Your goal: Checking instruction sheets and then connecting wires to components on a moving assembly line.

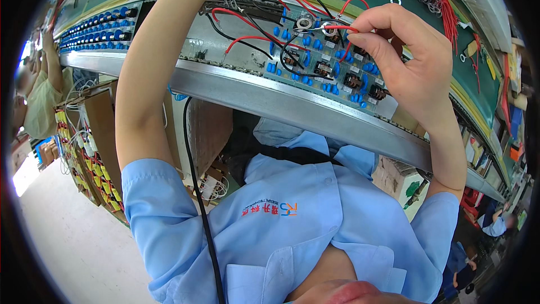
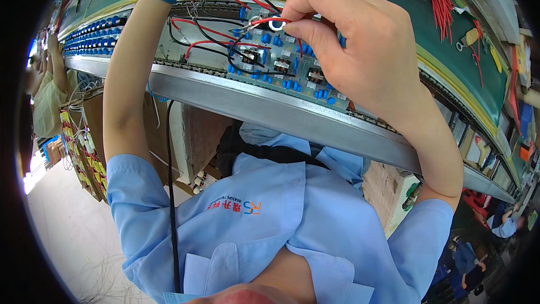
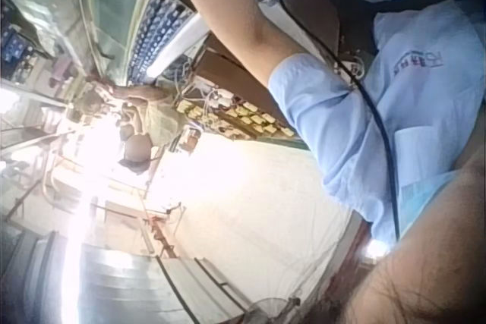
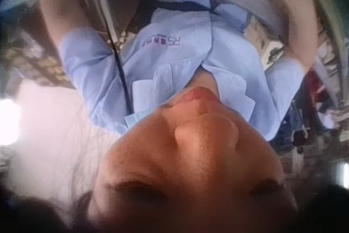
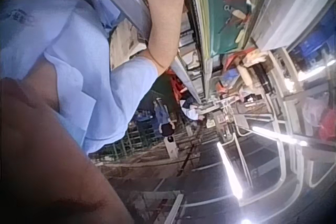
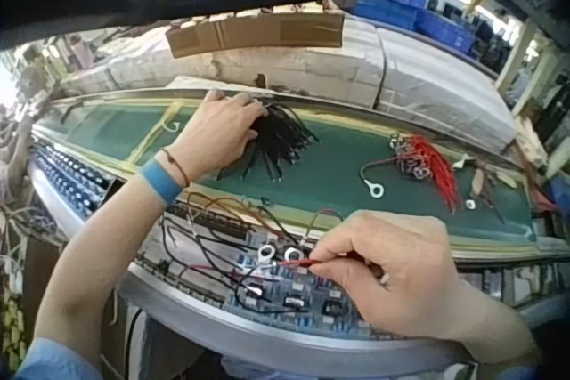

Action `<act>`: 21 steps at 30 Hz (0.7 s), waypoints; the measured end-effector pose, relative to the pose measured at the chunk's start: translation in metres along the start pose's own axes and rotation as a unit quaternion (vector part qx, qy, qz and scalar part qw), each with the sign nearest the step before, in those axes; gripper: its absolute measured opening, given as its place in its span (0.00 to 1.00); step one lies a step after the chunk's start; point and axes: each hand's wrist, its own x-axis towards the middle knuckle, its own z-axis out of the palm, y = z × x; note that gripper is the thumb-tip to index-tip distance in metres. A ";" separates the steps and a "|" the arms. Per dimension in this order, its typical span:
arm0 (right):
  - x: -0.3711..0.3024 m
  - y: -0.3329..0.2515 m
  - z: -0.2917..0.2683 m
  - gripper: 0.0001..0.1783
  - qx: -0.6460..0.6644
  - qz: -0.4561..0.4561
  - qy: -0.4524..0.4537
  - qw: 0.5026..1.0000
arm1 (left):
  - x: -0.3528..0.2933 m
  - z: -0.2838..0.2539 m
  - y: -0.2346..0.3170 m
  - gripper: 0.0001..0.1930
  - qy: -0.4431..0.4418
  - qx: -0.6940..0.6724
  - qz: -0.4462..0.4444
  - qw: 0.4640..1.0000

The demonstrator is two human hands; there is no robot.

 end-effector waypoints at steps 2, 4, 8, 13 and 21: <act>0.001 -0.001 0.000 0.04 -0.003 -0.002 -0.002 1.000 | 0.003 -0.002 0.000 0.12 -0.027 0.014 -0.014 0.999; 0.002 -0.003 0.001 0.04 -0.005 -0.005 -0.005 1.000 | 0.006 0.001 -0.005 0.08 -0.052 0.052 0.006 0.997; 0.001 -0.002 -0.001 0.04 -0.003 0.003 -0.008 1.000 | 0.003 -0.006 -0.005 0.04 0.034 -0.346 0.045 0.936; 0.001 -0.001 0.002 0.04 -0.004 0.001 -0.004 1.000 | 0.009 0.001 -0.007 0.04 0.060 0.094 0.157 0.981; 0.002 0.000 0.003 0.05 -0.015 -0.027 0.013 0.999 | 0.009 -0.019 -0.012 0.03 0.092 0.111 0.164 0.976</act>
